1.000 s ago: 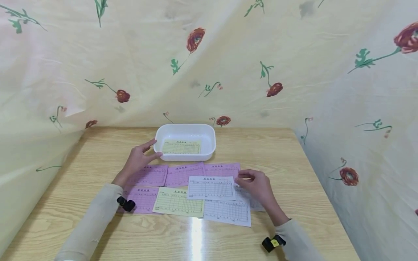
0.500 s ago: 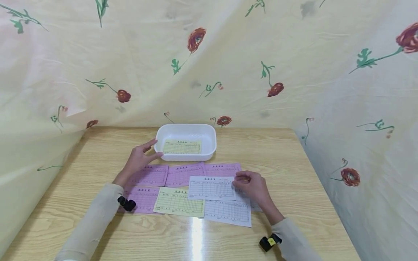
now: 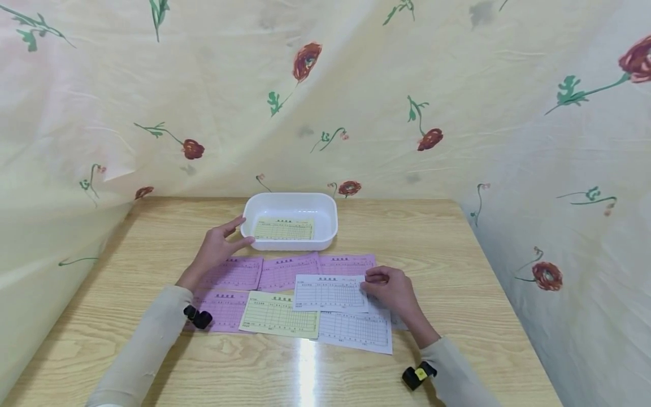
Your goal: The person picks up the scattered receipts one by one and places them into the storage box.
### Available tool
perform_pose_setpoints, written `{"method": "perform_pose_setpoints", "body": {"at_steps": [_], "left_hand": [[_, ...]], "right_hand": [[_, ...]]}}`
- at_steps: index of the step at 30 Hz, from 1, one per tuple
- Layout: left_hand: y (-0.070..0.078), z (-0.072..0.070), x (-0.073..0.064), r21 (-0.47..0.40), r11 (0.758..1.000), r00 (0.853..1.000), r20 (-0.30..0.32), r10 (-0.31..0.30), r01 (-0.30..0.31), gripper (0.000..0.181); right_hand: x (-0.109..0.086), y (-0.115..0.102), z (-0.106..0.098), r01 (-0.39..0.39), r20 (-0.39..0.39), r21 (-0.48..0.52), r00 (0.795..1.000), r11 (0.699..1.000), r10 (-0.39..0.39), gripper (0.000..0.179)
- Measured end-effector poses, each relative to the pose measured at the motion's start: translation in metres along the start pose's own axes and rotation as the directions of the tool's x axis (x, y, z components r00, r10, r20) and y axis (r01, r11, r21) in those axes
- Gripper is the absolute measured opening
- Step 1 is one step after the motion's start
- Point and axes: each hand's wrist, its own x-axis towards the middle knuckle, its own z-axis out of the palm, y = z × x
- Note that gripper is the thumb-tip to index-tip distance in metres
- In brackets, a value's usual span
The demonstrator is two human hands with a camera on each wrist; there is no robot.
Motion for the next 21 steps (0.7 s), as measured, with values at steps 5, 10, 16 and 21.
{"method": "perform_pose_setpoints", "body": {"at_steps": [5,10,16,21], "left_hand": [[-0.001,0.0,0.0,-0.003,1.0,1.0,-0.004,0.015,-0.015,0.086],[-0.001,0.0,0.0,-0.006,1.0,1.0,-0.005,0.029,-0.029,0.084],[-0.002,0.0,0.001,-0.01,1.0,1.0,-0.006,0.029,-0.029,0.084],[-0.002,0.0,0.001,-0.012,0.999,0.999,-0.009,0.034,-0.034,0.083]], "right_hand": [[0.0,-0.001,0.0,0.002,0.01,0.023,1.0,1.0,-0.002,0.04],[-0.001,-0.005,0.002,0.017,0.023,0.074,1.0,0.997,-0.018,0.046],[0.0,-0.007,0.007,0.019,0.03,0.104,0.999,0.994,-0.022,0.05],[0.002,-0.007,0.012,-0.002,0.035,0.092,0.999,0.996,-0.001,0.049]]}}
